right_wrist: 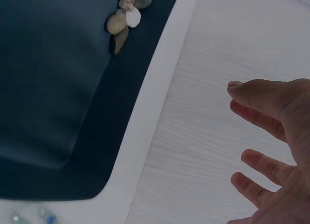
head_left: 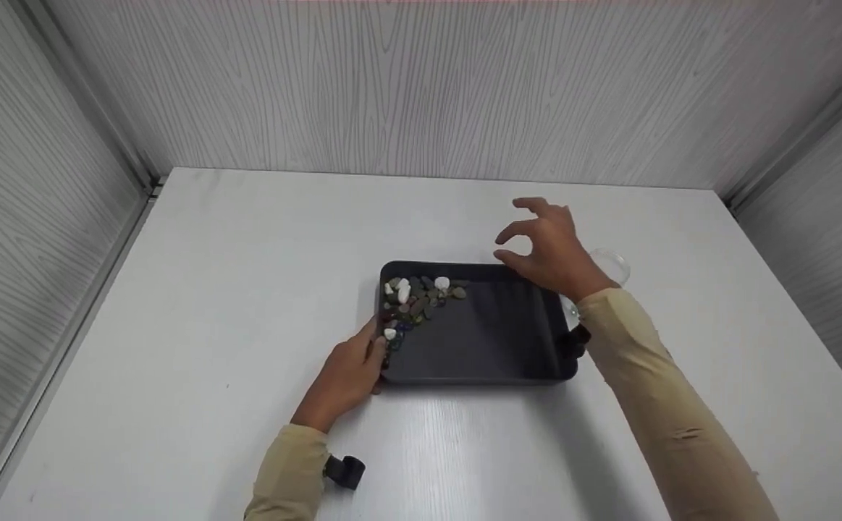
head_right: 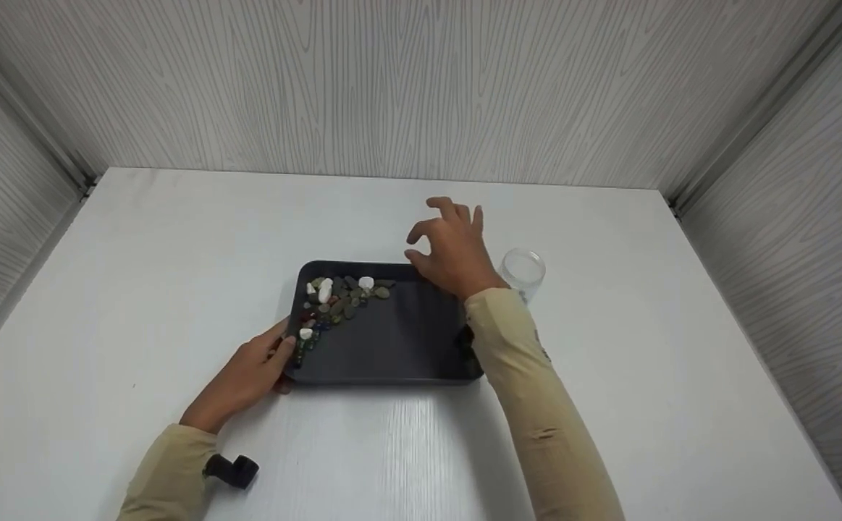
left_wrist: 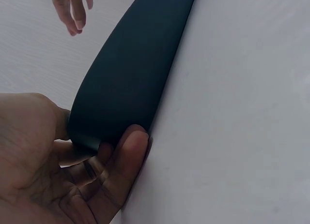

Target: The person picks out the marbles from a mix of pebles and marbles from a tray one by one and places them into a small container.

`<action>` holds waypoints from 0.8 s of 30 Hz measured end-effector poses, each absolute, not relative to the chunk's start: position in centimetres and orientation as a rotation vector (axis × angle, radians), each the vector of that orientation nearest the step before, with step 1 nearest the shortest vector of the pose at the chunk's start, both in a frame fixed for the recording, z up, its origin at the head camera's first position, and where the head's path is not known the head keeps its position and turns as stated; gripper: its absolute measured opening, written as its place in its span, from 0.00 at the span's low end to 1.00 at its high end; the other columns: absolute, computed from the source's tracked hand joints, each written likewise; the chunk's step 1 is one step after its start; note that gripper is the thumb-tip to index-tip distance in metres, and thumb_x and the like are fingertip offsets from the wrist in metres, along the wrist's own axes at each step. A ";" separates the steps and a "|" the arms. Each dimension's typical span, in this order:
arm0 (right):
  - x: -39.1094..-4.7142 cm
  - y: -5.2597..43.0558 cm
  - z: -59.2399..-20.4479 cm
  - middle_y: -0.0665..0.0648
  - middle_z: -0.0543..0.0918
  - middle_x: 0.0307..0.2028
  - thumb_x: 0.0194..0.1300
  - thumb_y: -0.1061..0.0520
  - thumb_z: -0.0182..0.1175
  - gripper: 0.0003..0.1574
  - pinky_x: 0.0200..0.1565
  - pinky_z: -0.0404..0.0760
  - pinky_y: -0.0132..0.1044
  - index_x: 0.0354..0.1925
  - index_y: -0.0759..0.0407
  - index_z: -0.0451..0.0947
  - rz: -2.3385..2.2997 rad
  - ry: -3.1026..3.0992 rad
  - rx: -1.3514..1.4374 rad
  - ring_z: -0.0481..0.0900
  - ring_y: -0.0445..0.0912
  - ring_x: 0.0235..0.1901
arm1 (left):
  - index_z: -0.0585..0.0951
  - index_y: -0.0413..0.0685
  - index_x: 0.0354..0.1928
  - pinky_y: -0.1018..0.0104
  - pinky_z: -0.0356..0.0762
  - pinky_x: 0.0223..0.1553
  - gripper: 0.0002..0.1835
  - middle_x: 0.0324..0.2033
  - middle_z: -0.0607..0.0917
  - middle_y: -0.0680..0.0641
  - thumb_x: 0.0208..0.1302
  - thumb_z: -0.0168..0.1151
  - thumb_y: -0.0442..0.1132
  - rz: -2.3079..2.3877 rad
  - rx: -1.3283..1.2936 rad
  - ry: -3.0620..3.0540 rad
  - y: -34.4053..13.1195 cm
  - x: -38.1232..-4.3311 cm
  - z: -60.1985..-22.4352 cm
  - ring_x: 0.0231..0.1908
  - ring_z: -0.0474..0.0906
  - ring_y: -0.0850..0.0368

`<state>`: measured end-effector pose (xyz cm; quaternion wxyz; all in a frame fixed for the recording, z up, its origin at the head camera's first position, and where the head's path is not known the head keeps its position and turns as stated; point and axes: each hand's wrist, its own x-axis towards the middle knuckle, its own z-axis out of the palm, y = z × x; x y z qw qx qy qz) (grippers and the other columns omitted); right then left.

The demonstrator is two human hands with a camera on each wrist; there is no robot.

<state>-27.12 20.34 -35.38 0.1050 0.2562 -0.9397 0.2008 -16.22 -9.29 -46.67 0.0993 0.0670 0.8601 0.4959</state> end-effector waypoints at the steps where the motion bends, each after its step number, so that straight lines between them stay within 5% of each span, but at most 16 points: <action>1: -27.1 19.9 -35.6 0.70 0.70 0.67 0.63 0.57 0.73 0.09 0.67 0.44 0.73 0.40 0.61 0.89 0.582 -2.786 0.766 0.64 0.66 0.67 | 0.53 0.46 0.81 0.51 0.77 0.48 0.30 0.33 0.82 0.47 0.83 0.41 0.43 1.465 0.205 2.546 -9.2 -16.2 -46.7 0.23 0.81 0.58; 24: -26.2 16.0 -40.1 0.65 0.70 0.68 0.65 0.59 0.68 0.07 0.66 0.45 0.75 0.41 0.54 0.90 0.359 -3.001 0.881 0.65 0.65 0.68 | 0.52 0.44 0.80 0.54 0.78 0.44 0.30 0.30 0.81 0.47 0.82 0.42 0.41 1.497 0.266 2.517 -7.8 -15.9 -46.2 0.22 0.80 0.57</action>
